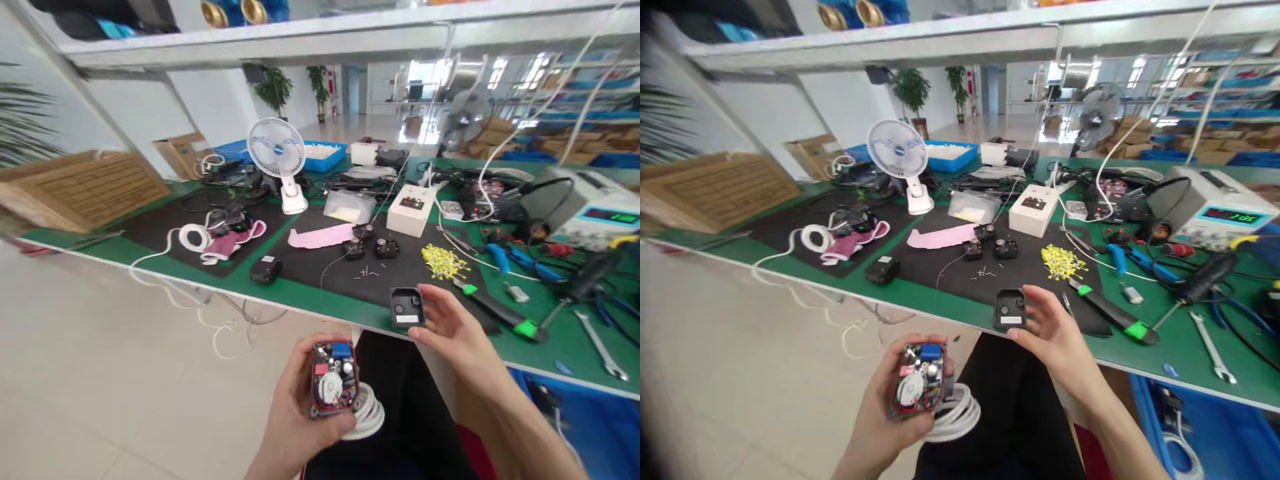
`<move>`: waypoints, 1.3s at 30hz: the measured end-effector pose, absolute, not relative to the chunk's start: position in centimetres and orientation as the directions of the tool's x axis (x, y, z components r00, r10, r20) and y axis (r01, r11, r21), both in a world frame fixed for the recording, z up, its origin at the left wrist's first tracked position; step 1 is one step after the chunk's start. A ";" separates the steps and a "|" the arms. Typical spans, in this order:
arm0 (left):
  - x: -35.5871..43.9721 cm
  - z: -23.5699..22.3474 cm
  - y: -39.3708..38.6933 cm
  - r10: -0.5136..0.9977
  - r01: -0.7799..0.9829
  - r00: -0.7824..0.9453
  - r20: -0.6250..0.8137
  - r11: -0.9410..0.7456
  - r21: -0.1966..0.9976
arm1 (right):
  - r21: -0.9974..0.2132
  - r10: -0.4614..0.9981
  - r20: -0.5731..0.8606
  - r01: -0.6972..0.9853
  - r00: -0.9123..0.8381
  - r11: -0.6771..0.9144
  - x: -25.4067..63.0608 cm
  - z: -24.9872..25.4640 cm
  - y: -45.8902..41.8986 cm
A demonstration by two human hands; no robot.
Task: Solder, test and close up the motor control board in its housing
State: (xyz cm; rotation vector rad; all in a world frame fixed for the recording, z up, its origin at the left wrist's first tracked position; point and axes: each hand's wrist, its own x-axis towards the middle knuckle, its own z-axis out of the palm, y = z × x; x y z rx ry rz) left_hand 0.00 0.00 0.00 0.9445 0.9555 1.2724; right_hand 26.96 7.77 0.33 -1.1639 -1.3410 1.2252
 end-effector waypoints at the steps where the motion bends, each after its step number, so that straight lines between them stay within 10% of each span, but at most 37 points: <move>1: -0.1 0.0 -0.5 0.998 -0.342 0.045 -0.046 0.059 0.938 | -0.997 0.990 0.034 0.059 -0.134 0.042 25.6 0.0 8.6; 13: -2.0 0.7 -3.5 0.996 -0.352 -0.087 -0.029 -0.004 0.936 | -0.962 0.972 0.029 0.256 -0.233 0.090 7.2 -1.7 18.9; 28: -1.5 0.3 -2.5 0.926 -0.017 0.094 0.365 -0.365 0.931 | -0.974 0.875 0.054 0.166 -0.481 0.151 20.2 6.4 2.9; 39: 0.0 0.9 -2.4 0.889 0.047 0.256 0.380 -0.404 0.914 | -0.962 0.896 0.072 0.206 -0.438 0.177 22.5 7.3 1.8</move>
